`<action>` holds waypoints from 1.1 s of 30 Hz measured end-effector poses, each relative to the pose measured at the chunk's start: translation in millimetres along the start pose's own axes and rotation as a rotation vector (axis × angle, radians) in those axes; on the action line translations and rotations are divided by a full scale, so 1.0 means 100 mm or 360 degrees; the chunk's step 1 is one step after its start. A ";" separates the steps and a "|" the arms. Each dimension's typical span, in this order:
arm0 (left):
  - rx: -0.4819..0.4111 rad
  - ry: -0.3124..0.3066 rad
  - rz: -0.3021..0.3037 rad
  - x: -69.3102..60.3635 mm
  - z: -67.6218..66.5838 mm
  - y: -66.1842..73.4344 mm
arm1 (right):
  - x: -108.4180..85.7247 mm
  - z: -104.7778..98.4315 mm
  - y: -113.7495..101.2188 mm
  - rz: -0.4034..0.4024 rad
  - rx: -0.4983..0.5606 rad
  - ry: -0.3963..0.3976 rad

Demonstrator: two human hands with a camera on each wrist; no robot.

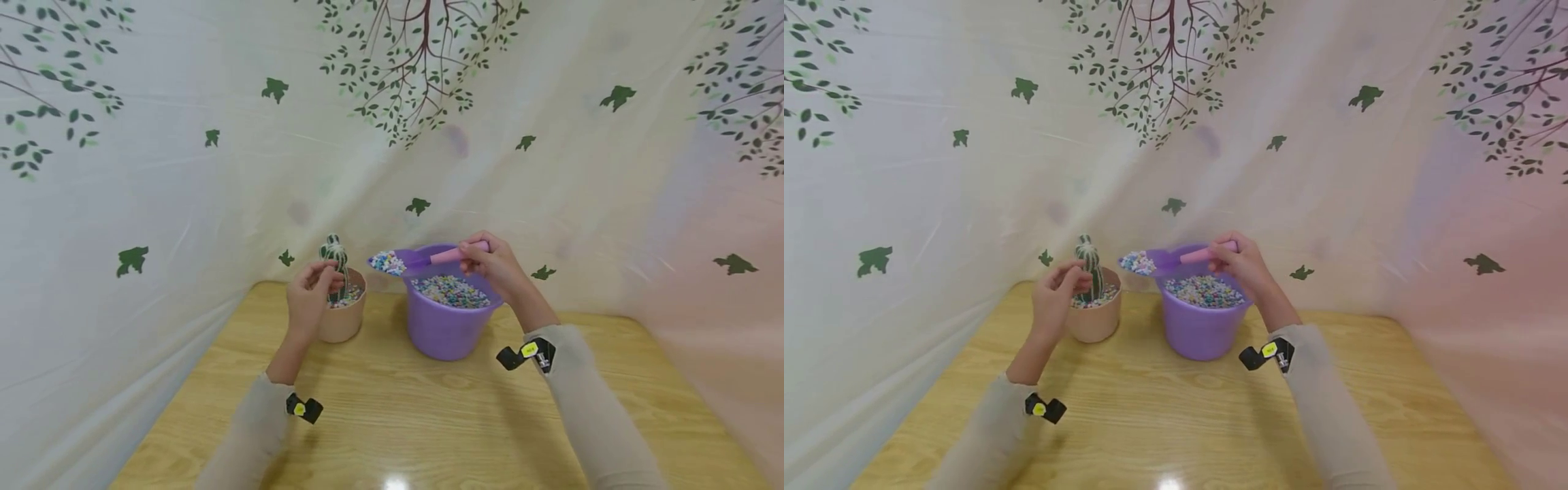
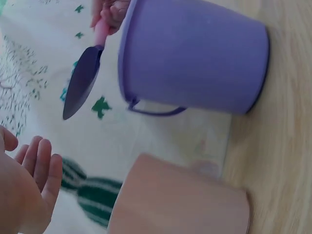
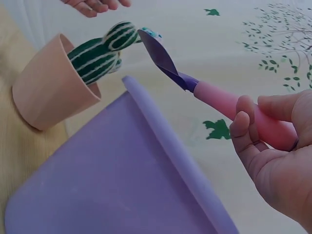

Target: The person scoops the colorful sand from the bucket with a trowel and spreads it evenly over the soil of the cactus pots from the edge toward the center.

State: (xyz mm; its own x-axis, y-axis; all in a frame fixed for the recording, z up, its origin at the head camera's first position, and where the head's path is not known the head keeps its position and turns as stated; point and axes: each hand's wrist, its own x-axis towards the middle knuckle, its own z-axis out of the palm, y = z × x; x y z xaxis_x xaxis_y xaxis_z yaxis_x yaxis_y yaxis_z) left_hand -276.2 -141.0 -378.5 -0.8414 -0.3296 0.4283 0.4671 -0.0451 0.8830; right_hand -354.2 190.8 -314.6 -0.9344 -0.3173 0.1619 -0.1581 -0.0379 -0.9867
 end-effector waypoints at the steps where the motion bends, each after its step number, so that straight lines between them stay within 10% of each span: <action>1: 0.0008 0.0051 -0.0014 0.03 -0.06 0.01 | 0.01 0.03 0.01 0.0006 -0.0009 -0.0009; 8: 0.0251 0.0298 -0.0177 0.17 -0.43 -0.10 | 0.10 0.19 0.08 0.0039 -0.0023 -0.0055; 17: 0.0354 0.0051 -0.0702 0.17 -0.59 -0.29 | 0.21 0.32 0.16 0.0094 -0.0027 -0.0114; 33: 0.0242 -0.0109 -0.0773 0.21 -0.71 -0.45 | 0.37 0.49 0.10 0.0152 -0.0072 -0.0149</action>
State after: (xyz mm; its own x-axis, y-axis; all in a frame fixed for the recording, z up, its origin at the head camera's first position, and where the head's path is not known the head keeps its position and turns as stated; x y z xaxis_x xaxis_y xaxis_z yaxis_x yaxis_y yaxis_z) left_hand -295.2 -213.1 -423.3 -0.9698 -0.2418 -0.0314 -0.0227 -0.0385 0.9990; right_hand -375.1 132.5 -319.7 -0.9124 -0.4043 0.0631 -0.0859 0.0385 -0.9956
